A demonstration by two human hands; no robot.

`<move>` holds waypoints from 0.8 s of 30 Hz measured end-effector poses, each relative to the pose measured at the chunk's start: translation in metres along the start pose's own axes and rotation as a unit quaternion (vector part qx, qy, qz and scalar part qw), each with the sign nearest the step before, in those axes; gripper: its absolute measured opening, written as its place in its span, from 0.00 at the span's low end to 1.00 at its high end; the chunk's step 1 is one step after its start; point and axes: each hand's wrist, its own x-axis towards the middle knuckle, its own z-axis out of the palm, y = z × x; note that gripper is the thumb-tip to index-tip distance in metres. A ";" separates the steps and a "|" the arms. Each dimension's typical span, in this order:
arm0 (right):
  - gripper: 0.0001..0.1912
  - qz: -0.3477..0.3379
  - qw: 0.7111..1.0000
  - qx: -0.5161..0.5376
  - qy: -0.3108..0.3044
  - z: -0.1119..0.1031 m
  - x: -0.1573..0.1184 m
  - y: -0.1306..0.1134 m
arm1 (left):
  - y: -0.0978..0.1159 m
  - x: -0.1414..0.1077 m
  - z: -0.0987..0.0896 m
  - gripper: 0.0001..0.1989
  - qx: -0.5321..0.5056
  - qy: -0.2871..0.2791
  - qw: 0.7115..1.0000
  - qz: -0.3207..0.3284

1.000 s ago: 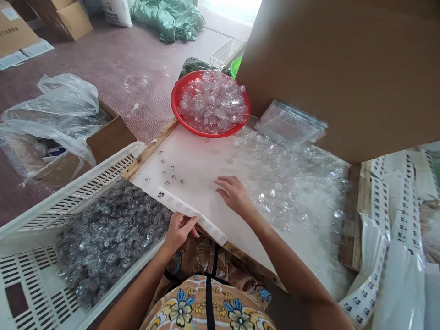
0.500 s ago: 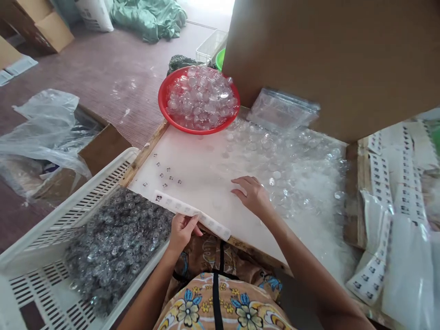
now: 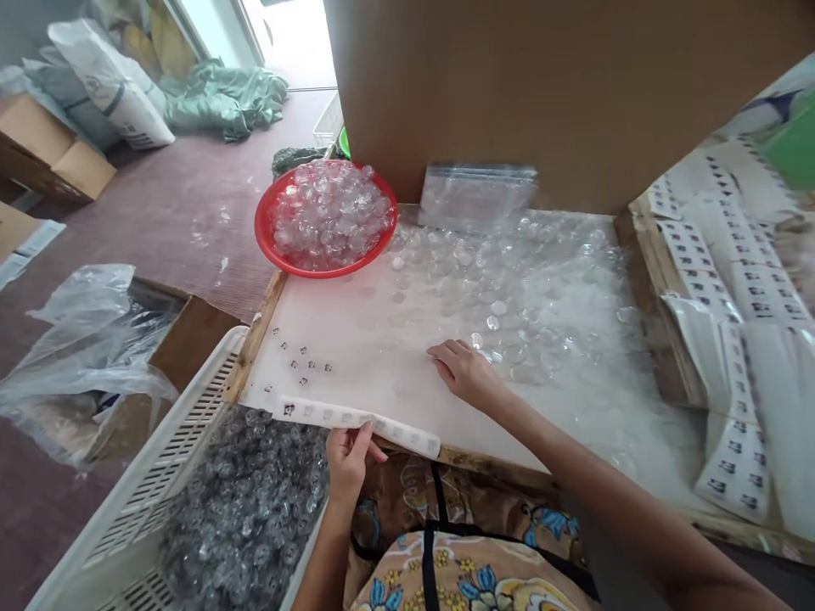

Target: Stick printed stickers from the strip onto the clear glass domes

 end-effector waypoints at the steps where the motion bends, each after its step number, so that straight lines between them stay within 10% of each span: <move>1: 0.12 0.008 1.000 0.010 0.008 0.000 0.000 -0.001 | 0.000 0.000 0.000 0.11 0.002 0.002 1.000 0.001; 8: 0.08 0.080 0.985 0.151 -0.004 0.002 -0.001 -0.010 | 0.000 0.001 -0.001 0.11 0.018 0.010 1.000 0.004; 24: 0.12 0.053 0.998 0.002 0.018 -0.003 0.008 0.003 | 0.002 0.001 0.000 0.13 0.028 0.021 0.999 0.003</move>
